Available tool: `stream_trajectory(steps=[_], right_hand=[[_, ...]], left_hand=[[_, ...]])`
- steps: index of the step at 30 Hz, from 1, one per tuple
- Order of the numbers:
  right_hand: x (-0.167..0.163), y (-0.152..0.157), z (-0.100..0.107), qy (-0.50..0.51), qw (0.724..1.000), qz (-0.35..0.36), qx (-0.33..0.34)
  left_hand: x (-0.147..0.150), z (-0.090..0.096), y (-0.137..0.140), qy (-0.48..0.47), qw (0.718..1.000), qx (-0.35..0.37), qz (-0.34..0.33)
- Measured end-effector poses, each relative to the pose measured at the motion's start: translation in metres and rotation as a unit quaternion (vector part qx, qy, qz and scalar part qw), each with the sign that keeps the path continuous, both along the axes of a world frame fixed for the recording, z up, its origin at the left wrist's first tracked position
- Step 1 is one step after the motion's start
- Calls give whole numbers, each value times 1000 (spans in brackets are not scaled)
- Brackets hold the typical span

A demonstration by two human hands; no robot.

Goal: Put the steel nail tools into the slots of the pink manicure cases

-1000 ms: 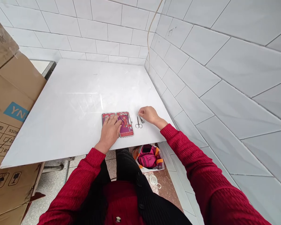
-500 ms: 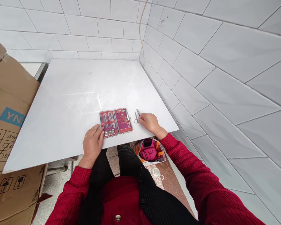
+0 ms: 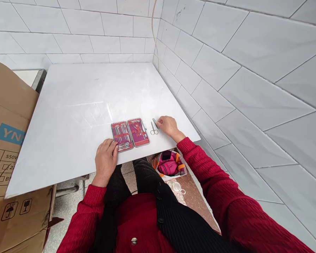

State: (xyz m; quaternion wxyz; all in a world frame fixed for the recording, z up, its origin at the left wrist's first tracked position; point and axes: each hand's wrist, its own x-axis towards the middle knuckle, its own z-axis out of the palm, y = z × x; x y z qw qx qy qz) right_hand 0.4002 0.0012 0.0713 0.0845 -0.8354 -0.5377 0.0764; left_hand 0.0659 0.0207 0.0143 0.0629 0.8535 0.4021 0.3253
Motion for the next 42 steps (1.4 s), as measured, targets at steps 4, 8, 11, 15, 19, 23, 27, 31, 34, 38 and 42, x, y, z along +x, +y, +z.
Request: stream_trajectory(steps=[4,8,11,15,19,23,27,31,34,38,42], right_hand=[[1,15,6,-33,998,26,-43],[0,22,10,-54,995,51,-63],[-2,24,11,-65,992,56,-89],[-4,27,13,-75,990,53,-110],[-5,27,12,-78,989,57,-114],[-4,25,9,-68,989,59,-121],[-3,23,5,-33,989,72,-123],[-3,20,3,-29,991,74,-104],[-3,17,4,-7,995,65,-76],[-11,9,11,20,997,64,-35],[-36,1,20,72,992,103,-9]], left_hand=[[1,1,-1,2,1000,-7,-2],[2,3,-2,7,1000,-10,-1],[2,3,-2,12,1000,-8,0],[2,3,-2,14,1000,-2,-1],[2,2,-2,14,1000,1,1],[2,1,-2,15,1000,5,3],[2,1,-3,19,1000,5,2],[2,1,-4,20,1000,0,2],[2,1,-4,21,1000,1,3],[2,1,-4,23,1000,-1,2],[2,2,-4,28,1000,-2,0]])
